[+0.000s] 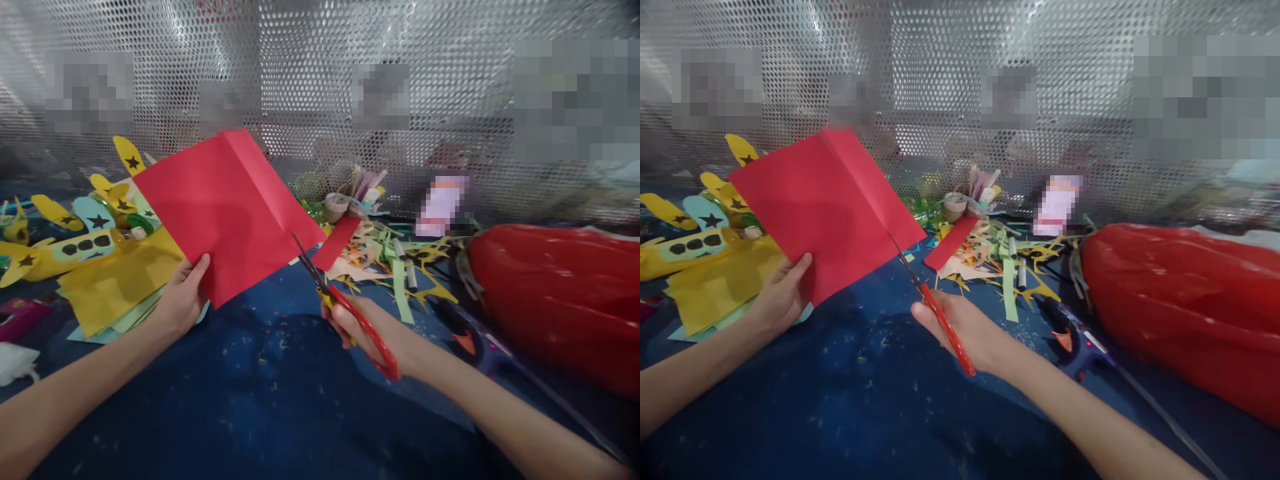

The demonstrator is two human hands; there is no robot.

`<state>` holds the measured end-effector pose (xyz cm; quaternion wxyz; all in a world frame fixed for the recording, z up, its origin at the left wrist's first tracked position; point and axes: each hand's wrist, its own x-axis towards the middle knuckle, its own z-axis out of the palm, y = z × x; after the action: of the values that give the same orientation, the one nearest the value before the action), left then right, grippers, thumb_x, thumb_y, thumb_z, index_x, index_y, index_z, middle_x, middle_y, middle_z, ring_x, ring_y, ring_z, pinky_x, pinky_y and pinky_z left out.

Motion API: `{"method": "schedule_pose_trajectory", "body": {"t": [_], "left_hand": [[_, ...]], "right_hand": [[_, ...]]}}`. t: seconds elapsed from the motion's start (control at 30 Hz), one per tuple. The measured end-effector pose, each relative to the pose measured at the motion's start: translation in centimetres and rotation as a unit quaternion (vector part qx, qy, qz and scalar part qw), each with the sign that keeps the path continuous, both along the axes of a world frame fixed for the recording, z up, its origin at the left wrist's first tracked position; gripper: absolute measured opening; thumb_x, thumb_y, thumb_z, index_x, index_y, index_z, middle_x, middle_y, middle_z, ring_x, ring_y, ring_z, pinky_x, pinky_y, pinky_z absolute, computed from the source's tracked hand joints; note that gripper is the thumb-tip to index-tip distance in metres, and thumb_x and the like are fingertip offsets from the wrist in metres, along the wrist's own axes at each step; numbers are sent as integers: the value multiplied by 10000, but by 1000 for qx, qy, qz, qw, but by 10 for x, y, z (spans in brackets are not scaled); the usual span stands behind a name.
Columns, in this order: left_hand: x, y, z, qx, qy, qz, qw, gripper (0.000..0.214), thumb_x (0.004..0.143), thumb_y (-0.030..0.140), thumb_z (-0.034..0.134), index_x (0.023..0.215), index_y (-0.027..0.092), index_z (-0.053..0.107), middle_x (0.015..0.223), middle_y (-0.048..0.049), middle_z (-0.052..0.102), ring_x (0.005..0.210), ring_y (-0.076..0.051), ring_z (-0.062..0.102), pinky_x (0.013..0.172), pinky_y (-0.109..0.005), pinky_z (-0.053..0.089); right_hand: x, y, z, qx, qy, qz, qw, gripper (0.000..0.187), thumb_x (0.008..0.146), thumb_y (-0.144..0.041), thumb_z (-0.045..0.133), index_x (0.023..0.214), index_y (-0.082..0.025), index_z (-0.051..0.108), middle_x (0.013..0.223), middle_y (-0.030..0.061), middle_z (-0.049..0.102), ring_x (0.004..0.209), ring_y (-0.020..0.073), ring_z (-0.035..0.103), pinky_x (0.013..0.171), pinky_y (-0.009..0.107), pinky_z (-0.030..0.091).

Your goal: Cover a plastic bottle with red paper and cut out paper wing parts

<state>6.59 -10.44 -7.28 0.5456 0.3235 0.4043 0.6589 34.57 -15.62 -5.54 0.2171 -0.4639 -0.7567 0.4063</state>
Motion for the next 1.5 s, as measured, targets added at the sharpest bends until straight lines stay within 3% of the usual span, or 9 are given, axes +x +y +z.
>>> {"method": "schedule_pose_trajectory", "body": {"t": [0.57, 1.17, 1.5], "left_hand": [[2, -7, 2, 2, 5, -15, 1000, 300, 750, 270, 747, 1044, 244, 697, 1058, -20, 739, 1170, -260, 603, 971, -371, 536], [3, -8, 4, 1, 17, -16, 1000, 295, 733, 293, 755, 1018, 238, 701, 1084, -31, 730, 1201, -301, 574, 971, -413, 531], [1, -9, 4, 0, 17, -21, 1000, 273, 752, 286, 741, 1019, 246, 702, 1103, -30, 724, 1209, -304, 567, 960, -402, 539]], "right_hand": [[5, 2, -14, -26, 28, -12, 999, 599, 848, -758, 286, 865, -193, 485, 671, 0, 480, 529, 116, 442, 480, 251, 388], [6, 2, -13, -36, 41, 8, 998, 554, 893, -700, 282, 901, -186, 489, 686, -5, 475, 551, 119, 488, 521, 269, 451], [3, 1, -10, -40, 39, -4, 998, 585, 853, -758, 271, 808, -198, 435, 664, -10, 457, 522, 116, 490, 502, 280, 471]]}}
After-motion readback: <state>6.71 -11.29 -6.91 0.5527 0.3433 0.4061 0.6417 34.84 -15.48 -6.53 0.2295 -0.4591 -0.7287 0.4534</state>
